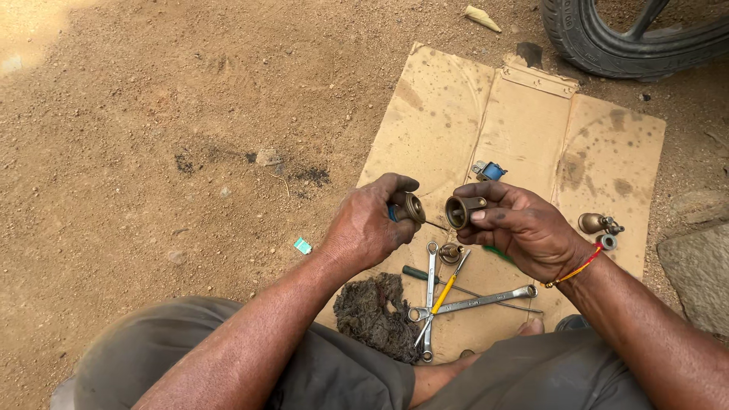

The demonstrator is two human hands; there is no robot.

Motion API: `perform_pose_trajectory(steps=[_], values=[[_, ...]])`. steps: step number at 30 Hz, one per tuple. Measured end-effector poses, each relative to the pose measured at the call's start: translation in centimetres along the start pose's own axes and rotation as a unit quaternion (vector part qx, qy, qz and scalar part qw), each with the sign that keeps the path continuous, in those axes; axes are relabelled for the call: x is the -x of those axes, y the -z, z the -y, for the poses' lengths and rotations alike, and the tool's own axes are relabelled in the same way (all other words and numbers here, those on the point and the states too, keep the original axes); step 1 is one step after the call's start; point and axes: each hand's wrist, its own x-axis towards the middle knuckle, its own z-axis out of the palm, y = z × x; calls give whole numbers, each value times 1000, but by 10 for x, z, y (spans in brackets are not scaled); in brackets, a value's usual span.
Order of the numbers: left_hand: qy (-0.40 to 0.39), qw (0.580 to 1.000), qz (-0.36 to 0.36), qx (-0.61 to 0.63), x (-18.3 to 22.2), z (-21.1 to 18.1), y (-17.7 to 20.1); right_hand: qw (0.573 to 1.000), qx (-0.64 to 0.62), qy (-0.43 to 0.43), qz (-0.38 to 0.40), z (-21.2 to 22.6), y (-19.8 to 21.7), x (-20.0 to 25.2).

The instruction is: The person cleans and reassembles small metal motorcycle components using a thin metal pick and a rag, then joins two blue plastic pieces onto a metal valve assembly.

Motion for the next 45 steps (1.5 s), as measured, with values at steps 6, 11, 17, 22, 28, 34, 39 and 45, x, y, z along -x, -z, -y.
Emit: perform_pose_trajectory(steps=[6, 11, 17, 22, 28, 34, 39, 45], values=[[37, 996, 13, 81, 1, -1, 0, 972, 182, 104, -101, 0, -29, 1], [9, 999, 13, 38, 4, 3, -2, 957, 231, 136, -113, 4, -53, 6], [-39, 999, -14, 15, 4, 7, -2, 940, 299, 105, -127, 9, -64, 4], [-55, 998, -17, -15, 2, 9, -4, 936, 313, 119, -107, 3, -67, -2], [-22, 999, 1, -26, 5, 12, -7, 940, 310, 95, -104, -7, -67, -2], [-3, 999, 24, -35, 6, 9, -5, 932, 334, 80, -119, -5, -66, -3], [-20, 998, 27, -45, 4, 14, -9, 935, 335, 53, -107, -6, -63, -8], [-27, 998, 22, -42, 4, 16, -13, 961, 264, 3, -86, -5, -63, -7]])
